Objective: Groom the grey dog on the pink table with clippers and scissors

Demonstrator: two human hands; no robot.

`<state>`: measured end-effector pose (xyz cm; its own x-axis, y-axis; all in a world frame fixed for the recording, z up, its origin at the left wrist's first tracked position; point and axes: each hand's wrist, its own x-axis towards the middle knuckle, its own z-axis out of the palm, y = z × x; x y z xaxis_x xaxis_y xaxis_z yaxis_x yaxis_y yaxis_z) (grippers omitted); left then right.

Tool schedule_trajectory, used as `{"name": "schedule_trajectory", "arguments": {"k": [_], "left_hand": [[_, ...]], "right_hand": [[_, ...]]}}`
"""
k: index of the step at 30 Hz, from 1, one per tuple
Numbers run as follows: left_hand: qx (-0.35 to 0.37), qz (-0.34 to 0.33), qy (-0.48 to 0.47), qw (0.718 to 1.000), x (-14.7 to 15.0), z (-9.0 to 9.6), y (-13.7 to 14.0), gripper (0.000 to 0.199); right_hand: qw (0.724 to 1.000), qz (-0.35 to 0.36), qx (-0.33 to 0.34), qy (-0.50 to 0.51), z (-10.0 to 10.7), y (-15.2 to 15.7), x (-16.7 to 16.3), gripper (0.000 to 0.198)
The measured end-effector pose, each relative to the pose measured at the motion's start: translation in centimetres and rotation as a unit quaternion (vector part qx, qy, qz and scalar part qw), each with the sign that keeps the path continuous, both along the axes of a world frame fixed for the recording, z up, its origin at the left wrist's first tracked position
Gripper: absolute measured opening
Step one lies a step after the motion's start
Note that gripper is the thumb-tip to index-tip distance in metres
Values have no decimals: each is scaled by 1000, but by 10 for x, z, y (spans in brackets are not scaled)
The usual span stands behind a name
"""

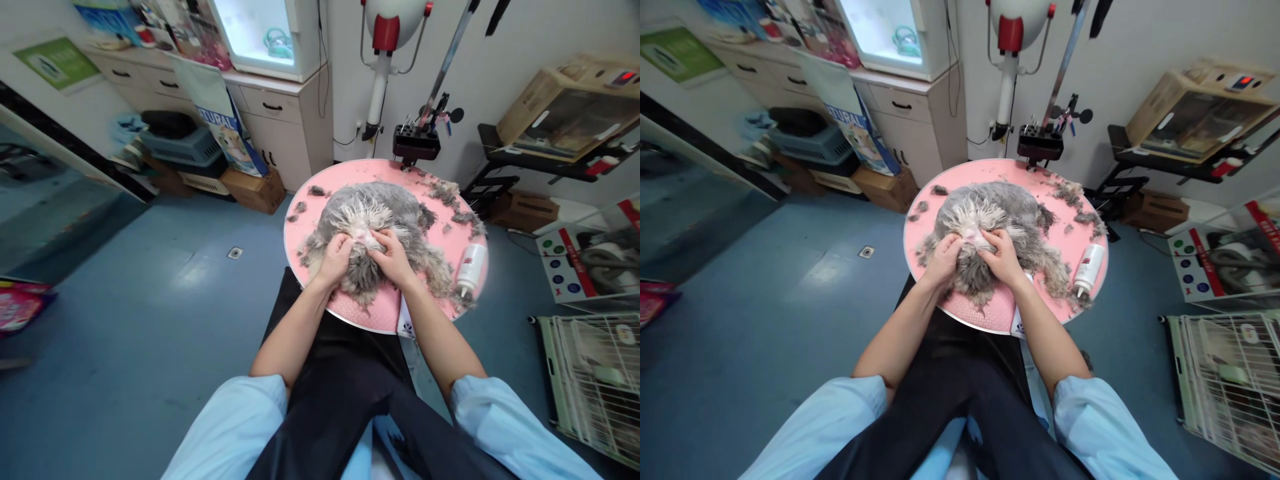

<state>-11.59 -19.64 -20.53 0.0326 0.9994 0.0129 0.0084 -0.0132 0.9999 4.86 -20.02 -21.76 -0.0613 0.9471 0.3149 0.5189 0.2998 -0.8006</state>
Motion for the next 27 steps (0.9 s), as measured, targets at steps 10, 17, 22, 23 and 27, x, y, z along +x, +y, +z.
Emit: {"name": "schedule_trajectory", "arguments": {"k": [10, 17, 22, 23, 27], "left_hand": [[-79, -38, -202, 975, -8, -8, -6, 19], [11, 51, -155, 987, -42, 6, 11, 15], [24, 197, 308, 931, -114, 2, 41, 13], [36, 225, 351, 908, -120, 4, 41, 15], [240, 197, 329, 892, -78, 12, 17, 23]], "right_hand": [[999, 7, -18, 26, -3, -4, -1, 49], [999, -11, -22, 43, -10, -3, 8, 45], [999, -43, 1, 31, -13, -6, -5, 54], [998, -59, 7, 28, -13, -7, -9, 53], [990, -133, 38, 9, -12, -14, -24, 55]]}}
